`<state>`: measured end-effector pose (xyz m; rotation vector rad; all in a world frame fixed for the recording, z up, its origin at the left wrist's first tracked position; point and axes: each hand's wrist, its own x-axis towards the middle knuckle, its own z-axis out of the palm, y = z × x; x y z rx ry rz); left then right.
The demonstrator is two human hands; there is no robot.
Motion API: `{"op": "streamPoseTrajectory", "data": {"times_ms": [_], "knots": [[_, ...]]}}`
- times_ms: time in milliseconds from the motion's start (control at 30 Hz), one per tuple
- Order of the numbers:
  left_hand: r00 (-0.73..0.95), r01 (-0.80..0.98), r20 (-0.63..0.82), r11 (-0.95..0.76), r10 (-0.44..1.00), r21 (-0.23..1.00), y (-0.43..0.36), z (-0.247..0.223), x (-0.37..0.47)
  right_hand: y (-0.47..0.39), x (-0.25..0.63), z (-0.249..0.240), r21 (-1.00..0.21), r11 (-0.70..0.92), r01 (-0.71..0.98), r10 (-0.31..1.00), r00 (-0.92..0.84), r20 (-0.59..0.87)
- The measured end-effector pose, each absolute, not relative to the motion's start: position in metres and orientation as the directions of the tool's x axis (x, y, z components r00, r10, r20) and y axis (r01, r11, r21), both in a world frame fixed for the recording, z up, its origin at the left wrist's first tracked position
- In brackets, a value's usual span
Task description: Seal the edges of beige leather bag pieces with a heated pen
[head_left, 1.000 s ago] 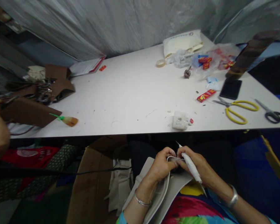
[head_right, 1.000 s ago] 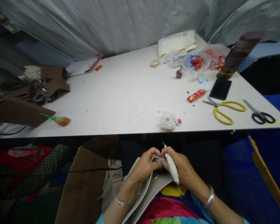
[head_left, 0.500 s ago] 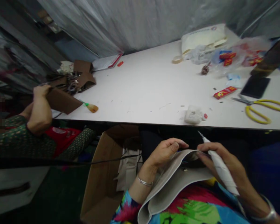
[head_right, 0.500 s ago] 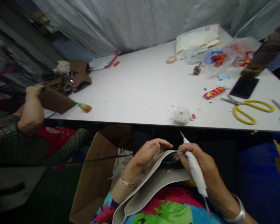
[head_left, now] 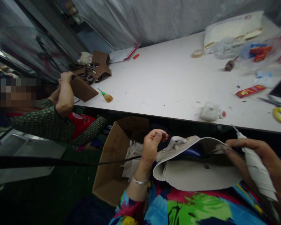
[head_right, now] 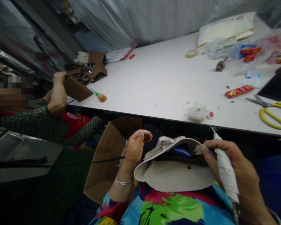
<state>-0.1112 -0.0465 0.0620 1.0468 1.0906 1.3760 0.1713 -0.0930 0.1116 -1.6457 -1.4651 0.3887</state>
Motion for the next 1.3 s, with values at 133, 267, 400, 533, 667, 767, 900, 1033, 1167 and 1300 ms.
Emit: {"op": "streamPoseTrajectory", "data": {"times_ms": [133,267,400,533,667,767,900,1033,1167,1300], "knots": [[-0.239,0.173,0.386,-0.352,0.891,0.92,-0.092,0.088,-0.143,-0.09,0.172,0.104,-0.769,0.084,0.634,0.917,0.252,0.308],[0.034,0.454,0.549,-0.503,0.835,0.736,-0.145,0.113,-0.155,-0.087,0.169,0.102,-0.765,0.064,0.641,0.928,0.243,0.281],[0.316,0.639,0.456,-0.542,0.832,0.546,-0.173,0.117,-0.144,-0.088,0.168,0.102,-0.764,0.077,0.64,0.929,0.233,0.289],[0.263,0.723,0.375,-0.439,0.889,0.534,-0.174,0.107,-0.133,-0.091,0.17,0.101,-0.763,0.083,0.641,0.92,0.245,0.306],[0.296,0.745,0.373,-0.457,0.879,0.486,-0.17,0.102,-0.131,-0.093,0.171,0.101,-0.756,0.089,0.648,0.922,0.234,0.31],[0.318,0.731,0.405,-0.494,0.857,0.472,-0.167,0.1,-0.132,-0.094,0.17,0.104,-0.765,0.09,0.637,0.929,0.224,0.296],[0.332,0.719,0.422,-0.516,0.844,0.466,-0.165,0.096,-0.13,-0.096,0.167,0.108,-0.78,0.091,0.619,0.934,0.218,0.282],[0.232,0.698,0.453,-0.471,0.861,0.539,-0.164,0.092,-0.127,-0.097,0.167,0.107,-0.796,0.096,0.598,0.943,0.203,0.266],[0.211,0.682,0.465,-0.47,0.86,0.56,-0.162,0.092,-0.125,-0.095,0.173,0.099,-0.787,0.14,0.6,0.931,0.192,0.312],[0.202,0.655,0.441,-0.456,0.874,0.603,-0.16,0.094,-0.125,-0.093,0.179,0.088,-0.777,0.18,0.603,0.921,0.173,0.348]]}}
